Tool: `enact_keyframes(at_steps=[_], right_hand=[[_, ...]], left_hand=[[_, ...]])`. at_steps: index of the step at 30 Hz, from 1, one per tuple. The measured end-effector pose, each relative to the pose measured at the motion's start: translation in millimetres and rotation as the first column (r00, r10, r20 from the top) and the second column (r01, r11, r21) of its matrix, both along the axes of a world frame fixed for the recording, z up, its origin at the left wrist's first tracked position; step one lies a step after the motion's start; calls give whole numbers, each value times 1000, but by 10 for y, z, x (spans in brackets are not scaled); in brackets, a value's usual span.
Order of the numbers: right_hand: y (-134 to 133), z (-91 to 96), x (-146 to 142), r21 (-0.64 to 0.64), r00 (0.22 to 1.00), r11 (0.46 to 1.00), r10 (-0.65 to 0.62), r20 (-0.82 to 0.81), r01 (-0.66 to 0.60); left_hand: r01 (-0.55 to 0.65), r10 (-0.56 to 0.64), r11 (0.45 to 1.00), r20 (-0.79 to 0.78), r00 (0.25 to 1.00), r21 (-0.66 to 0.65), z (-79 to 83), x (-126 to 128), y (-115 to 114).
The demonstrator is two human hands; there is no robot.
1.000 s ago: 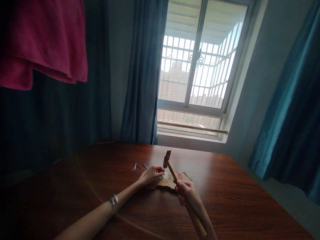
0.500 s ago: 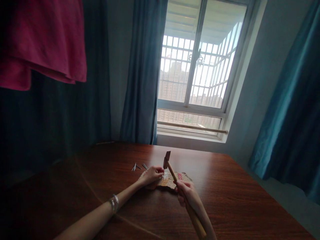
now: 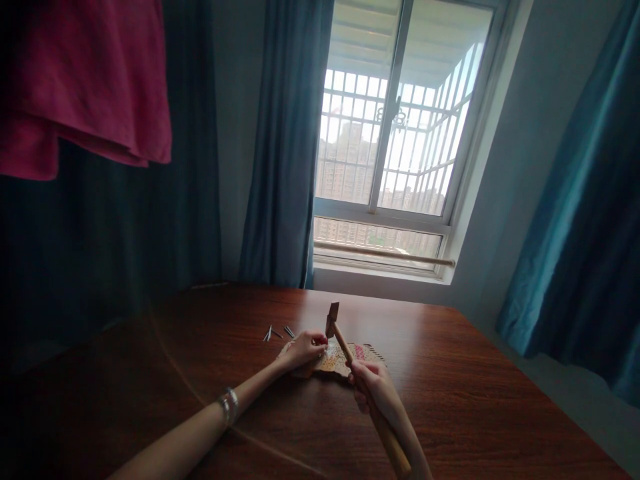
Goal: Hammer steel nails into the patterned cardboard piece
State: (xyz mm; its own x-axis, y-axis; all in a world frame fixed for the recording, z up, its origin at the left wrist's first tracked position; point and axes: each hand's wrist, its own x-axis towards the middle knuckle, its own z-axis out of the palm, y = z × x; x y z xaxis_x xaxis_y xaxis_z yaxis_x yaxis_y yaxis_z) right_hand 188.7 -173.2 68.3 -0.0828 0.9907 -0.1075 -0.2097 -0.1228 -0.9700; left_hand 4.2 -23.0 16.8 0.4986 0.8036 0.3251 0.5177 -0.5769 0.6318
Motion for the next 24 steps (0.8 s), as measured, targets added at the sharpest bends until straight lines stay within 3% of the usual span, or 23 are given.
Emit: enact_keyframes(at_steps=[24], right_hand=[[-17,-15,-59,28,998,1000,-11,62,9]], left_hand=[[-6,6,1000,-3,1000,-14,21,-7,-12]])
